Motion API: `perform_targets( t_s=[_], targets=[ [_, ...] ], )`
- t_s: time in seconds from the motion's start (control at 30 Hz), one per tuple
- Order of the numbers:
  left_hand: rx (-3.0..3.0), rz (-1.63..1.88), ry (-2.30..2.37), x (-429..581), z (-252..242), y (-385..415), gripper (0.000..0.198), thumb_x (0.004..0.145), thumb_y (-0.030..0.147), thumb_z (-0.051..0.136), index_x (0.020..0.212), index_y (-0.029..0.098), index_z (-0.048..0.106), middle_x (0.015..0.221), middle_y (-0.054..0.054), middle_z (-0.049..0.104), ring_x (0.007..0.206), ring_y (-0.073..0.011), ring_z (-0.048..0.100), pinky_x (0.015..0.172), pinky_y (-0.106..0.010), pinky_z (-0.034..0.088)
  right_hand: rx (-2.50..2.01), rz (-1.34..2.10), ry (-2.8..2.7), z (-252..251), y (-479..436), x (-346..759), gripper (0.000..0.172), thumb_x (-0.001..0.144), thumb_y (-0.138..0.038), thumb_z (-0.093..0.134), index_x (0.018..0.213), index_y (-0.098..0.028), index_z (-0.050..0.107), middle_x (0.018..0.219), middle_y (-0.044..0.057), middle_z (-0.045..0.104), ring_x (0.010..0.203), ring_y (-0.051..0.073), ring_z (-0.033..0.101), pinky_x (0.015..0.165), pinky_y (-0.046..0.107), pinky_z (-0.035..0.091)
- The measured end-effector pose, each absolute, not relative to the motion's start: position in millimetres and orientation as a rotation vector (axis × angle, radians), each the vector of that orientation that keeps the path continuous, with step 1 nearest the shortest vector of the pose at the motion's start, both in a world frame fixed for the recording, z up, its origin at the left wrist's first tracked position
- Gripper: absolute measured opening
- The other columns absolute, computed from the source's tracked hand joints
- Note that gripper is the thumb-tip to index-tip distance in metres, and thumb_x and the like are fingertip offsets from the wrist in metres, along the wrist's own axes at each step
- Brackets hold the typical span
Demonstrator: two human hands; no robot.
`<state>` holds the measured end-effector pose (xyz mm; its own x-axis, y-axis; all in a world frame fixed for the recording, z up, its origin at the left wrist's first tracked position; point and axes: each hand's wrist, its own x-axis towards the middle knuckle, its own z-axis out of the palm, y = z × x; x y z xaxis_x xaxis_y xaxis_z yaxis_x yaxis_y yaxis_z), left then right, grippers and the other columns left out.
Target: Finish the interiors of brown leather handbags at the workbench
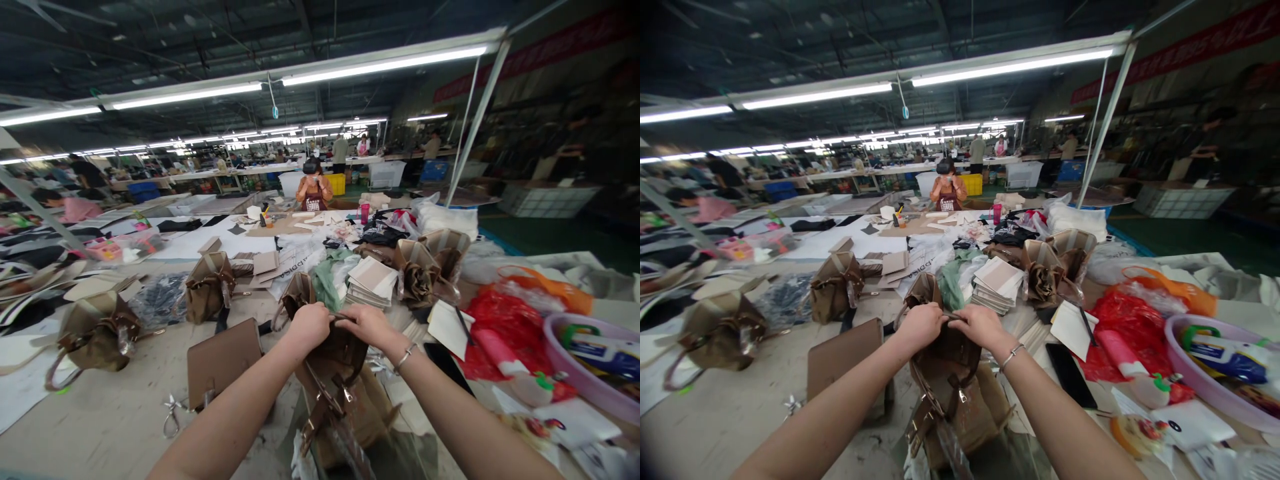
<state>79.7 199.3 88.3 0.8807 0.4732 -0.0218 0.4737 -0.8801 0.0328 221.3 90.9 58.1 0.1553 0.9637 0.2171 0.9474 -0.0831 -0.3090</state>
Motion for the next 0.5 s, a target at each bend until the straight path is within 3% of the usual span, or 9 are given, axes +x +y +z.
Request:
perform_targets(
  t_s=[0.13,0.27,0.37,0.43,0.5],
  targets=[
    [3.028,-0.017,0.707,73,92,205,0.036,0.088,0.035,0.040,0.086,0.013,0.069,0.090,-0.012,0.065,0.087,-0.0210,0.063,0.078,-0.030,0.047,-2.091,0.037,-1.883,62,100,213,0.030,0.088,-0.042,0.046,0.079,-0.024,0.069,0.078,0.002,0.066,0.075,0.015,0.059,0.063,0.024,0.037],
    [2.982,-0.073,0.604,61,94,215,0.036,0.084,0.045,0.046,0.083,0.019,0.071,0.089,-0.009,0.069,0.087,-0.0200,0.063,0.080,-0.029,0.046,-2.127,-0.036,-1.898,66,102,202,0.030,0.088,-0.040,0.047,0.073,-0.023,0.067,0.075,0.003,0.066,0.071,0.015,0.058,0.059,0.024,0.036],
    [2.925,-0.087,0.543,52,94,222,0.034,0.074,0.051,0.057,0.083,0.023,0.072,0.104,-0.008,0.067,0.096,-0.0216,0.062,0.082,-0.029,0.046,-2.135,-0.057,-1.901,65,101,196,0.032,0.087,-0.041,0.046,0.072,-0.022,0.067,0.075,0.004,0.065,0.070,0.015,0.058,0.058,0.024,0.035],
    [2.892,-0.059,0.528,46,94,226,0.031,0.070,0.049,0.063,0.084,0.023,0.072,0.116,-0.008,0.062,0.105,-0.0234,0.059,0.085,-0.029,0.046,-2.143,-0.058,-1.895,64,100,194,0.032,0.087,-0.043,0.046,0.073,-0.023,0.066,0.075,0.004,0.065,0.072,0.016,0.058,0.059,0.025,0.035],
    [2.815,-0.030,0.475,39,94,230,0.025,0.072,0.044,0.063,0.085,0.025,0.073,0.116,-0.006,0.063,0.114,-0.0214,0.053,0.089,-0.027,0.044,-2.164,-0.064,-1.875,62,98,195,0.032,0.087,-0.043,0.045,0.073,-0.023,0.066,0.076,0.004,0.065,0.073,0.016,0.058,0.059,0.025,0.036]
  ],
)
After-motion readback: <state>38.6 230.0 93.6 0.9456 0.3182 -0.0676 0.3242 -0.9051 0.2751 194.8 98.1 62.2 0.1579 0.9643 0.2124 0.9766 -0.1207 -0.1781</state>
